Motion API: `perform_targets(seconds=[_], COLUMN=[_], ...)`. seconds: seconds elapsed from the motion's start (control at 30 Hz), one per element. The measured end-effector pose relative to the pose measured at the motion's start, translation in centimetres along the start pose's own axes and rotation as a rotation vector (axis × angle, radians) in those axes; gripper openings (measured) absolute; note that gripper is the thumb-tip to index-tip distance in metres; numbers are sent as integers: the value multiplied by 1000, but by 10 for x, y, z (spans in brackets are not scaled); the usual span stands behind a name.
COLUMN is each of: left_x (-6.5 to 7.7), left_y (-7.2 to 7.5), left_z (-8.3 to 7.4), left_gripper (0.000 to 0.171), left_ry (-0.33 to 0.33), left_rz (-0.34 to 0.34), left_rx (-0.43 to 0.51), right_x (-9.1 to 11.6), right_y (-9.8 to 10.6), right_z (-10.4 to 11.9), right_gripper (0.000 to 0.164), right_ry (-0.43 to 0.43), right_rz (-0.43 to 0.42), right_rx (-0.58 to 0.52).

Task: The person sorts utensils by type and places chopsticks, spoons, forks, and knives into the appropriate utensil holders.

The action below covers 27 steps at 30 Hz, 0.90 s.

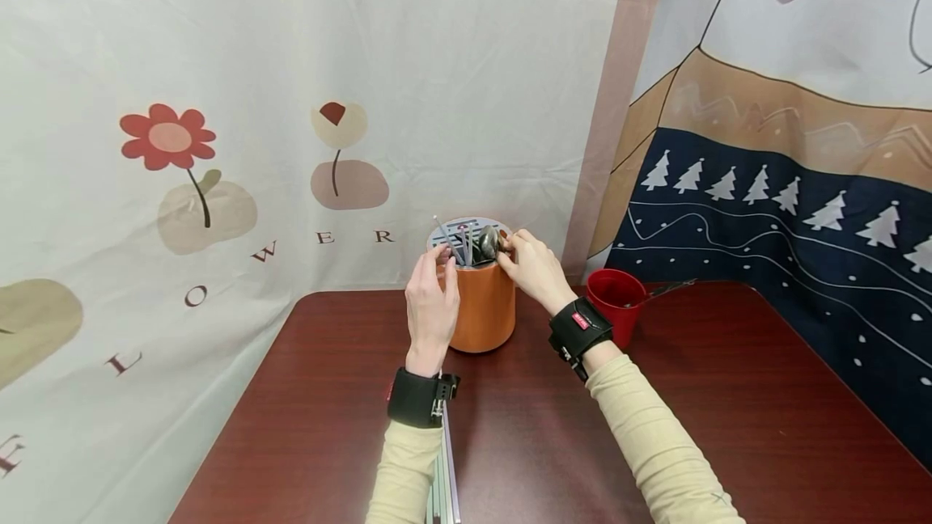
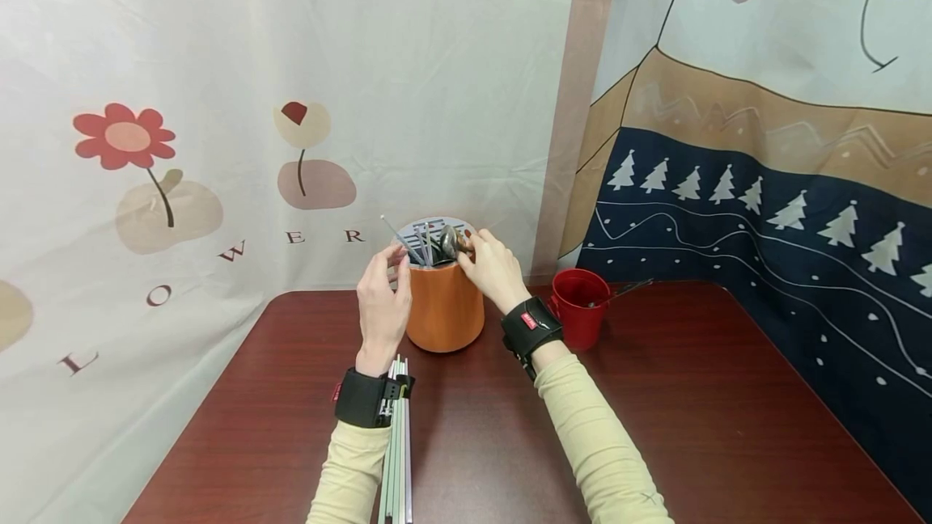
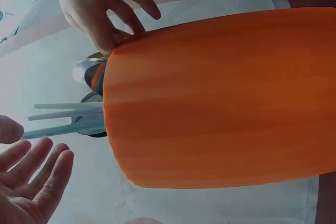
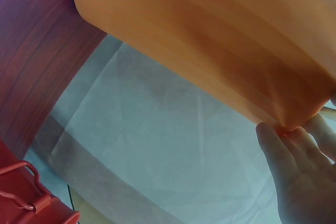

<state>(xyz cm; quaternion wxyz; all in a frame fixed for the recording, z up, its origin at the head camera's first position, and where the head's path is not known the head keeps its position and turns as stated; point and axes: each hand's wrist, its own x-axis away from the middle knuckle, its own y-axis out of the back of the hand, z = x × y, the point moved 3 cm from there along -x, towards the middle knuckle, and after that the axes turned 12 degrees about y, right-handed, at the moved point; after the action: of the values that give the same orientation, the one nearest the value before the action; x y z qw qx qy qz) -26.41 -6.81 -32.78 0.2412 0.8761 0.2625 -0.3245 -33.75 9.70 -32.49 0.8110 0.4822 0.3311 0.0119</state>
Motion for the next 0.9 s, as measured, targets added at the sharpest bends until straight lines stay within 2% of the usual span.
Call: perform_targets(seconds=[0.3,0.53,0.77,0.9], left_x=[16,31,43,49], left_y=[-3,0,7,9], left_z=[18,40,60,71], left_gripper=[20,18,15,12], left_ry=[100,178,206,228], left_rz=[88,146,202,271], left_rx=[-88,-141,-216,-289], right_x=[0,-2,-4,-5], right_y=[-1,-1,-2,-3], right_z=[-3,-4,-4,-5], right_gripper=[23,23,23,23], right_ry=[-27,-29,-17,-15], right_rz=[36,31,28,23], right_rx=[3,-4,-3,0])
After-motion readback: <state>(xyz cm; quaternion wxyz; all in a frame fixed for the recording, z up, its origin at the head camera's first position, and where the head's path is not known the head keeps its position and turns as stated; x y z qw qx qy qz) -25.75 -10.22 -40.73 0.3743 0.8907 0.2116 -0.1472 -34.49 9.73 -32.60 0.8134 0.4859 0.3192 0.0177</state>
